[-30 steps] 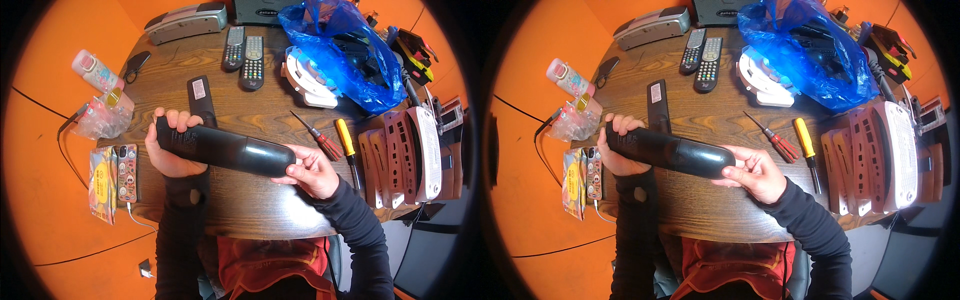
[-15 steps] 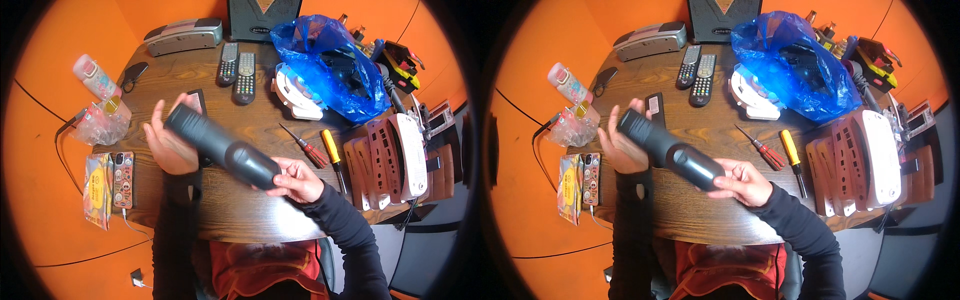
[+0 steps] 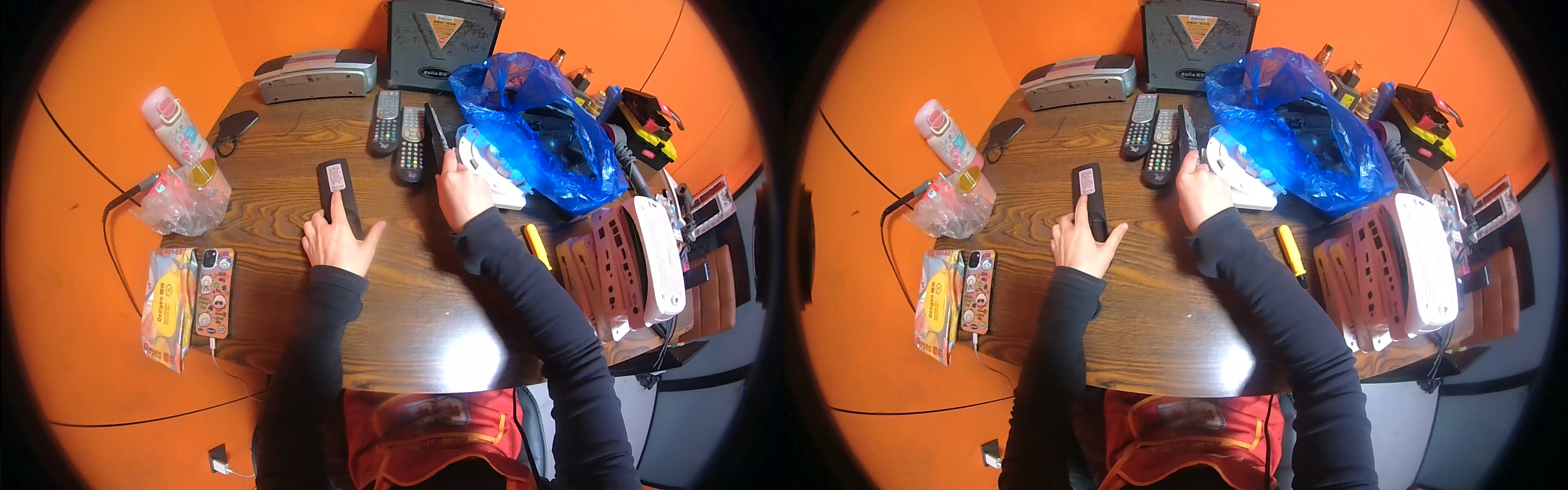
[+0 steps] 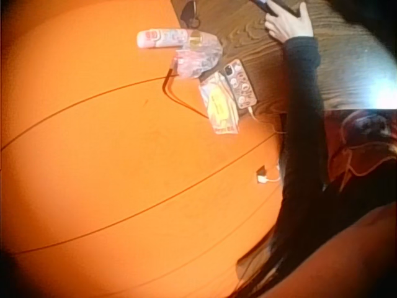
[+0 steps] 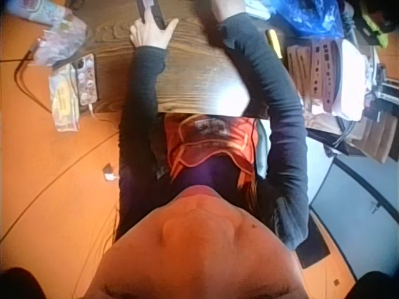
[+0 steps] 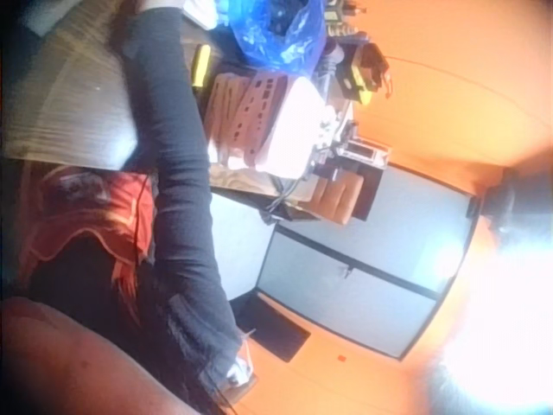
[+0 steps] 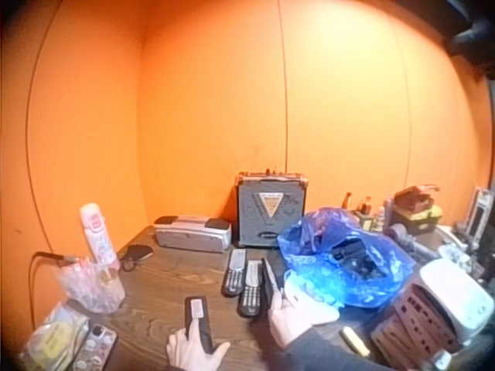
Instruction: The person uses a screwdriver to pry open the casing of a black remote control, removes the battery cover, and reassembles it. They repeat this process with a second remote control, handling each one individually on a cluttered wooden table.
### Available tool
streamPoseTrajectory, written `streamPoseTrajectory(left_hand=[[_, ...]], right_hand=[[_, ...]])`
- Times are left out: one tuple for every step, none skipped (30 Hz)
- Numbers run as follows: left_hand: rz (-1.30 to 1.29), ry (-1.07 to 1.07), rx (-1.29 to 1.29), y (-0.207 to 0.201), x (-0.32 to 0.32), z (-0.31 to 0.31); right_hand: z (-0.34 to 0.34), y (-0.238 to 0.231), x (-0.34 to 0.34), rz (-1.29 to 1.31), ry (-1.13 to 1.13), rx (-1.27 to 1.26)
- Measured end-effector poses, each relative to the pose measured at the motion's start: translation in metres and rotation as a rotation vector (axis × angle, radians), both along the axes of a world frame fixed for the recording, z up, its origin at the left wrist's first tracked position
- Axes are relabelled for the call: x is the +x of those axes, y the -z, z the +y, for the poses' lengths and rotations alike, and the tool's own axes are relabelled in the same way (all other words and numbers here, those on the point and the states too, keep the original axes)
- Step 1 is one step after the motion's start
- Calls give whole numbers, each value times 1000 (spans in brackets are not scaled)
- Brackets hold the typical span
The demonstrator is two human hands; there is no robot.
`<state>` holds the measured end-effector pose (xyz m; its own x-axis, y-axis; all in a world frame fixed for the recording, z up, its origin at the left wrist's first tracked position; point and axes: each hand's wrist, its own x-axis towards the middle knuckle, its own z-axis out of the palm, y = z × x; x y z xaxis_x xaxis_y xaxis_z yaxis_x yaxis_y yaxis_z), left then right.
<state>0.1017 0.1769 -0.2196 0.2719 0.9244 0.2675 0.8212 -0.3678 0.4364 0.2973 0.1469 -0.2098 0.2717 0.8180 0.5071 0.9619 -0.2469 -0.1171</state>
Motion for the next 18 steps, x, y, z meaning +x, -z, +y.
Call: streamPoseTrajectory(left_hand=[[-30,-4,-17,-3,-1,0],[-16,-4,-62,-5,-3,1],[-16,-3,-76,-6,-4,2],[-17,-4,-87,-6,-5,3],[-13,0,-44,-5,-5,3],[-8,-1,0,-3,-5,3],[-1,-4,45,-1,-5,3],[-3,-29,48,2,-3,3],[3,-46,54,3,-3,4],[-7,-53,86,4,-2,4],[-33,-53,152,4,-1,5],[-64,-56,188,3,-1,7],[-127,-60,223,1,-2,7],[-163,-58,250,-2,-2,8],[-193,-53,273,-5,-3,9],[-211,-99,276,-8,-4,8],[-250,-122,283,-10,-5,6],[-266,-111,305,-11,-5,4]], right_hand=[[3,6,1,-80,-15,7],[5,12,1,-133,17,-62],[6,16,3,-146,4,-79],[6,19,4,-158,-8,-97],[5,20,4,-155,-2,-153],[3,19,3,-128,12,-184],[-2,16,1,-67,-24,-145],[-7,11,-5,-96,-107,0],[-15,5,-12,-106,-182,128],[-23,-2,-22,-25,-279,134],[-30,-8,-34,82,-438,178],[-40,-13,-48,273,-568,89],[-48,-17,-63,457,-698,83],[-56,-20,-77,568,-785,68],[-60,-21,-90,680,-786,19],[-63,-22,-98,673,-783,61],[-66,-23,-104,670,-765,48],[-70,-24,-108,691,-840,169]])
